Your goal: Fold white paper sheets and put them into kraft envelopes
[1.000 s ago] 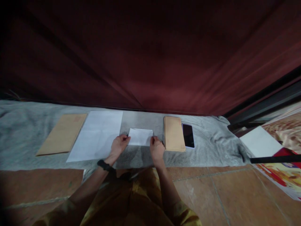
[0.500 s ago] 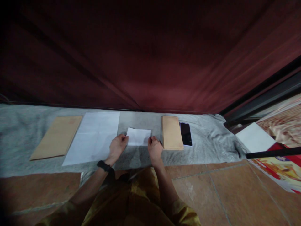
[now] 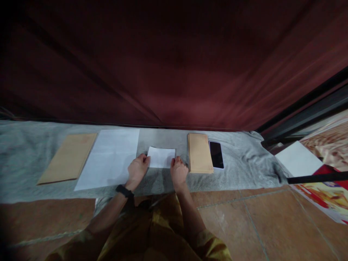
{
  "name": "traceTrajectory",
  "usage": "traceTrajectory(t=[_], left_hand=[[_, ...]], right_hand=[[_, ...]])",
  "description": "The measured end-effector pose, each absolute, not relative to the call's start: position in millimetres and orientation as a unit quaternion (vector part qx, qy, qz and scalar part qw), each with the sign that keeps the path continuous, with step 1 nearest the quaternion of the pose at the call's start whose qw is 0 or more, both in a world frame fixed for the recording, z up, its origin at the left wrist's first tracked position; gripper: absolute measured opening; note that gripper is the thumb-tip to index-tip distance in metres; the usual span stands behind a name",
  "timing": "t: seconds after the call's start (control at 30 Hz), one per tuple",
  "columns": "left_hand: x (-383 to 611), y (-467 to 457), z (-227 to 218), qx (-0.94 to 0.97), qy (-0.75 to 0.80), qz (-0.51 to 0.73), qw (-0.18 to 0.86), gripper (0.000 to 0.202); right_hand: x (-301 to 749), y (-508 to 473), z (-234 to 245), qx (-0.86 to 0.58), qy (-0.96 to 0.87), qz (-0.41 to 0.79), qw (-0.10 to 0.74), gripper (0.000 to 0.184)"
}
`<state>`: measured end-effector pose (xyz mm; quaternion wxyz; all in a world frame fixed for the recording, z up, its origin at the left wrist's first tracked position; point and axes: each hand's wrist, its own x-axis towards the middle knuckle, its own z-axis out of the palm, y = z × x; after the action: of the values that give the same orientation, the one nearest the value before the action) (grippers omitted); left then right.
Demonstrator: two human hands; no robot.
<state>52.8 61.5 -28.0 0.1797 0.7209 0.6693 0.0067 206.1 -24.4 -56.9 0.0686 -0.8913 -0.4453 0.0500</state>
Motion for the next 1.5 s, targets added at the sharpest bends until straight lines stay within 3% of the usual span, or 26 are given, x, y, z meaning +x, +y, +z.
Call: traceTrajectory(t=[0.6,0.83,1.0,1.13,1.3,1.5], left_hand=[[51.7,51.0,-41.5,0.765,0.635,0.042,0.104,0.039],[54.9,40.0,-58.5,0.881,0.443,0.145,0.085,0.045],[57.0,32.3,-77.2,0.893,0.425,0.118,0.090,0.053],[56.5,33.0,-80.8,0.898,0.420,0.107,0.079,0.054],[53.8,35.3,-82.5,0.909,0.405,0.075,0.063,0.057],[54.6,37.2,-91.0,0.911,0.402,0.075,0.052,0.058]], right_hand=[[205.9,-24.2,-59.6,-0.890,-0.451,0.034,0.057,0.026],[205.2,-23.5,-60.5,-0.889,-0.451,0.037,0.065,0.026],[205.4,-25.0,-56.0,-0.891,-0.445,0.046,0.070,0.026],[198.8,-26.0,-48.6,-0.880,-0.461,0.034,0.110,0.027],[179.0,-21.2,-53.9,-0.762,-0.611,0.048,0.209,0.040],[170.9,-21.7,-80.8,-0.751,-0.626,0.050,0.205,0.051]])
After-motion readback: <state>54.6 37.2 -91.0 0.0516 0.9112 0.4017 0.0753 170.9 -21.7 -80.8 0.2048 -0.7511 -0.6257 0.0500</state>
